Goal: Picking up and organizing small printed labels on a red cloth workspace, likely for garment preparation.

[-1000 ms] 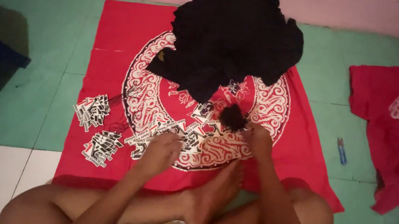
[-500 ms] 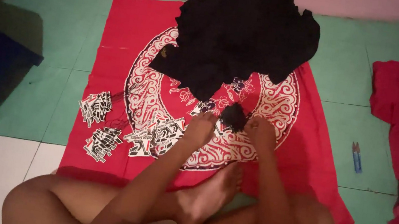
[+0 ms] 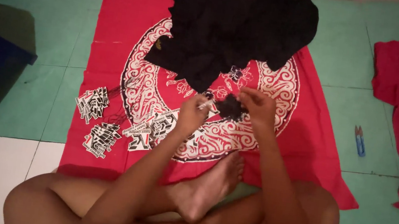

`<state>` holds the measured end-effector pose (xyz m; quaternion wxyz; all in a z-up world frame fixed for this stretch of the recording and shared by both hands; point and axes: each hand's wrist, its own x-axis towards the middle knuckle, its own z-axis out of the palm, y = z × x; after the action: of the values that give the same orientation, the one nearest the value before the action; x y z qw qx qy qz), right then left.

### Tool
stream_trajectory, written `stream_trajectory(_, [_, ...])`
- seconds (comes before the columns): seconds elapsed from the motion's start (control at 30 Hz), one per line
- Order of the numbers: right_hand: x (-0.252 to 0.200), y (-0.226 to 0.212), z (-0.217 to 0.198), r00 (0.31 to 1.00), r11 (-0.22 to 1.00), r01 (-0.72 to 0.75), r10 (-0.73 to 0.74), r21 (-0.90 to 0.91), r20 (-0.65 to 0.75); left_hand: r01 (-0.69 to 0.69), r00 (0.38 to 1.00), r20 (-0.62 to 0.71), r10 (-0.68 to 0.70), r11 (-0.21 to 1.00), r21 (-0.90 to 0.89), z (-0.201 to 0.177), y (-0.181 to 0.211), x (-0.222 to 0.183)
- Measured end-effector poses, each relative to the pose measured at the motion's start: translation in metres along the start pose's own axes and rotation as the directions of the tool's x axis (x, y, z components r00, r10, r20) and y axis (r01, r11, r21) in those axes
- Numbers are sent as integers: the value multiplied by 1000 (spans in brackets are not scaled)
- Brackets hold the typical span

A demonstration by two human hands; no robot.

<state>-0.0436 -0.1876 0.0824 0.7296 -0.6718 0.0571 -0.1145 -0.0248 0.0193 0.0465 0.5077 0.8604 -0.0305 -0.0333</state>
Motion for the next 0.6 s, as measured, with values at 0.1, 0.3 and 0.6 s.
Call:
stream_trajectory(0.1, [-3,4,3,993,986,119,-120,115,-6,94,995,3,-96,957,-276,-13,-23,1])
stream_trajectory(0.3, [-21,-23,18,969,977,206,-194,63,-155,267,961,13,-278,908,-323,-47,-30,-19])
stream_trajectory(0.6, [-50,-3,44,981,970,192,-187,-149,49,257,935,-64,-349,790,-557,-102,-22,-89])
